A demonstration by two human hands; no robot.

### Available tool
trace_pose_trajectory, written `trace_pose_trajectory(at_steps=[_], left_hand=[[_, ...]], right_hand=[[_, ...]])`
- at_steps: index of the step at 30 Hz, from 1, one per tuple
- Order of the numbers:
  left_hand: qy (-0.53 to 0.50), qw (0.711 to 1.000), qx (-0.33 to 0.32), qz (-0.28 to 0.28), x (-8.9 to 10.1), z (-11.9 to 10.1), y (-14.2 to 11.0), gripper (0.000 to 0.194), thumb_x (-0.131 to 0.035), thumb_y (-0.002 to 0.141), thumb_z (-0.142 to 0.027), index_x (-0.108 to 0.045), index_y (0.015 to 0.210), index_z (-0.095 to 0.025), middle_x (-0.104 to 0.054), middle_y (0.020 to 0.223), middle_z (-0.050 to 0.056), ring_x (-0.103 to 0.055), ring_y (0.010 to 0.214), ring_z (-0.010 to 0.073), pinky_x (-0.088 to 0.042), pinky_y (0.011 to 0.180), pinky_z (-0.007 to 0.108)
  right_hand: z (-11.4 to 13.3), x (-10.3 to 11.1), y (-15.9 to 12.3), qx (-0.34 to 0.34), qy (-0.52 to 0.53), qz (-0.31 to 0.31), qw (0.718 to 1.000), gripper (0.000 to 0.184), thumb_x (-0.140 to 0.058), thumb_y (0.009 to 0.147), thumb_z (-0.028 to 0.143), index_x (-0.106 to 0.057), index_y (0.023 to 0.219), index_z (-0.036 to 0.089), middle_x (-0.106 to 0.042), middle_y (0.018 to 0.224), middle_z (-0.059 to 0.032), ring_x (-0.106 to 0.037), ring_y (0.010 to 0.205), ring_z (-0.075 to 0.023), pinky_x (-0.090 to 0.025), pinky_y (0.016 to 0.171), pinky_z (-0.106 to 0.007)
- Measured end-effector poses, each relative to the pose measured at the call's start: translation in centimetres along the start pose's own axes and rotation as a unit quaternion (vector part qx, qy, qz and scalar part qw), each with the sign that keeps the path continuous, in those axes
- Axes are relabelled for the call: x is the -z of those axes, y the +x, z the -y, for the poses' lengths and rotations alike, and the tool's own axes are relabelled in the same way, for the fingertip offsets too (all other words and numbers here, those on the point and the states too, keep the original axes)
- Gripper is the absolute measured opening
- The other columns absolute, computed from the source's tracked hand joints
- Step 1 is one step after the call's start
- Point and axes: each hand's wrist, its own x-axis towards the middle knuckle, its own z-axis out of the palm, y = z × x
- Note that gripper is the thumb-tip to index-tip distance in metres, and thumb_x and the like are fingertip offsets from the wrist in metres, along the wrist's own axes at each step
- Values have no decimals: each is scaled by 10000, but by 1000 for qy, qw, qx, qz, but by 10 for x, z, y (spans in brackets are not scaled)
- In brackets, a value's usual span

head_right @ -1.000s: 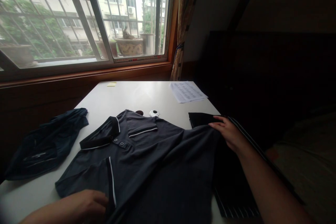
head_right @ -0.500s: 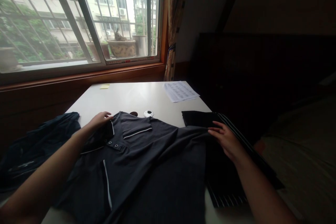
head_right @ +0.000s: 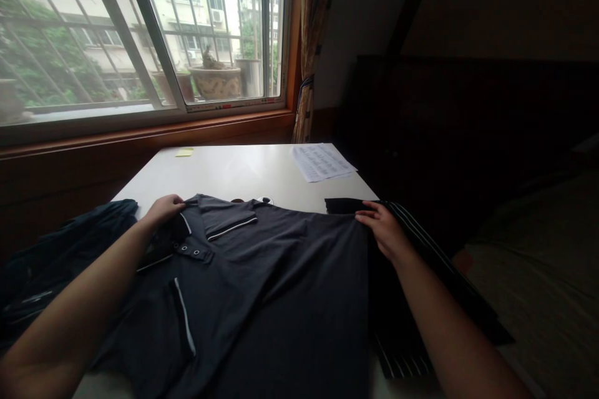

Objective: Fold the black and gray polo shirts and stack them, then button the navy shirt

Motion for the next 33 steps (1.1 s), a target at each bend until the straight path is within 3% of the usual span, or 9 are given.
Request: trace_pose_trajectory(at_steps=[10, 19, 24, 29, 31, 33], left_hand=[[54, 993, 58, -84, 15, 50, 3, 300, -516, 872, -358, -689, 1033, -172, -689, 1154, 162, -660, 1037, 311, -520, 819, 358], [82, 988, 41, -123, 11, 63, 3, 310, -489, 886, -345, -687, 1059, -179, -657, 1128, 166, -635, 1031, 331, -502, 875, 404], [88, 984, 40, -149, 12, 67, -5, 313, -469, 893, -331, -692, 1037, -164, -653, 1088, 182, -627, 1013, 352, -495, 893, 438], [90, 977, 13, -194, 16, 57, -18, 374, -445, 904, -322, -652, 1157, -141, -624, 1152, 183, -583, 1112, 349, -438, 1016, 462], [82, 973, -29, -212, 21, 49, -30, 374, -463, 901, -355, -652, 1155, -156, -611, 1166, 165, -572, 1130, 340, -429, 1039, 455], [58, 967, -110, -222, 27, 40, -50, 353, -468, 907, -371, -653, 1135, -176, -608, 1162, 141, -579, 1120, 318, -435, 1043, 438]], right_hand=[[-1, -83, 77, 71, -157, -1, 985, 535, -747, 636, 220, -599, 1149, 222, -723, 889, -36, -693, 834, -230, -553, 735, -336], [-3, -119, 124, 109, -269, -34, 956, 534, -746, 652, 209, -609, 1168, 228, -736, 903, -28, -673, 885, -239, -508, 877, -377], [-7, -122, 126, 111, -300, -40, 947, 532, -726, 677, 228, -581, 1188, 227, -729, 923, -30, -677, 871, -233, -529, 832, -357], [-4, -122, 107, 123, -329, -24, 936, 577, -720, 707, 272, -543, 1254, 225, -700, 973, -48, -673, 886, -240, -535, 854, -379], [2, -120, 93, 144, -339, -11, 930, 572, -701, 729, 269, -536, 1275, 219, -674, 1066, -77, -663, 927, -244, -521, 907, -402], [10, -116, 73, 171, -344, 12, 923, 529, -678, 752, 249, -552, 1264, 216, -641, 1150, -97, -647, 976, -243, -508, 940, -406]])
